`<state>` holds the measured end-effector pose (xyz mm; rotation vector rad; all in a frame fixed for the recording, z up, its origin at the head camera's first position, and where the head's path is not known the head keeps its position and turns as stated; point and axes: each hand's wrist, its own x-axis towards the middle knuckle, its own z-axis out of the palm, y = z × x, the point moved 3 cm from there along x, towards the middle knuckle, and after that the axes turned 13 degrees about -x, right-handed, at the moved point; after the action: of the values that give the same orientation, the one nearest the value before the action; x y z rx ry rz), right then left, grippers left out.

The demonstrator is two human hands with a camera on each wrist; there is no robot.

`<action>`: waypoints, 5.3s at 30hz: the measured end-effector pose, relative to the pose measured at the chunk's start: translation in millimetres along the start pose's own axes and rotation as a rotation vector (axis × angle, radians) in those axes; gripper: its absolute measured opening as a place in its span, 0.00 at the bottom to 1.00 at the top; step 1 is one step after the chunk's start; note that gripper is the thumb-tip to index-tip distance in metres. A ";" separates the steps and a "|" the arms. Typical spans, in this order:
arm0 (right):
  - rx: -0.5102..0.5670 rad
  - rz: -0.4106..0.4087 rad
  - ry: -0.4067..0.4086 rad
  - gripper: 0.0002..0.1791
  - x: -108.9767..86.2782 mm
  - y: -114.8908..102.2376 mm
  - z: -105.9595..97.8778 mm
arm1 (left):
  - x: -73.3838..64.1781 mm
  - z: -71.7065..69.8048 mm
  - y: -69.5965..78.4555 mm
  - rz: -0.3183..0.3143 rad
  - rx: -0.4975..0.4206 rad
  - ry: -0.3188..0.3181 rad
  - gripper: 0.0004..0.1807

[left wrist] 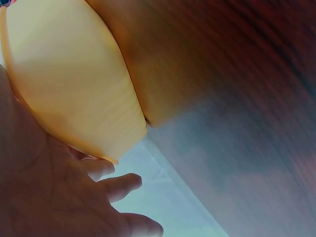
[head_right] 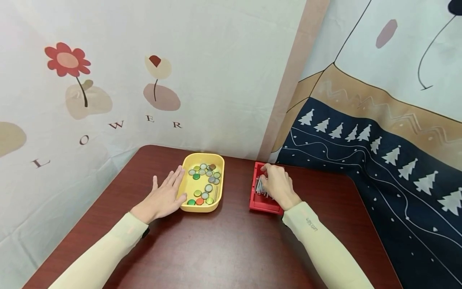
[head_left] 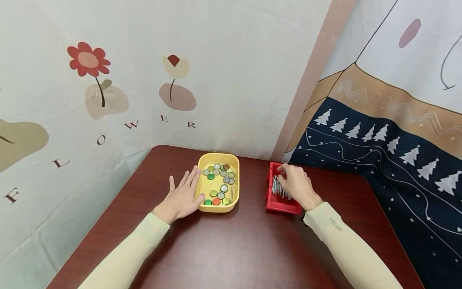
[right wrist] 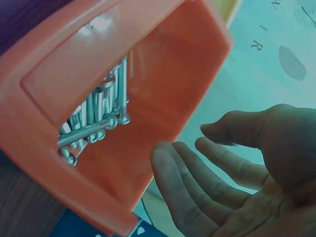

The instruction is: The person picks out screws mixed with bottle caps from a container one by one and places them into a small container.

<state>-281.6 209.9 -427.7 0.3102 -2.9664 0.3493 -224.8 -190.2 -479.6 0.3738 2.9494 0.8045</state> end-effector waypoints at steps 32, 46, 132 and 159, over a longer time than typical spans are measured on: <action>-0.128 -0.653 -0.041 0.21 -4.9 -104.2 20.4 | -1.0 0.4 -0.5 0.002 0.001 0.003 0.51; -0.316 -0.925 -0.337 0.13 29.6 -167.4 30.1 | -1.7 -2.1 0.3 0.002 0.003 -0.003 0.51; -0.028 -0.697 -0.180 0.17 42.4 -182.1 54.0 | -1.7 -1.6 1.5 0.016 0.009 -0.013 0.51; 0.160 -0.579 -0.153 0.19 26.3 -153.6 40.1 | -2.0 2.4 1.0 0.024 -0.001 -0.007 0.51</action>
<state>-277.9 49.0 -429.3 1.2221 -2.8143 0.4990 -222.4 -188.7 -481.2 0.4115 2.9435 0.8055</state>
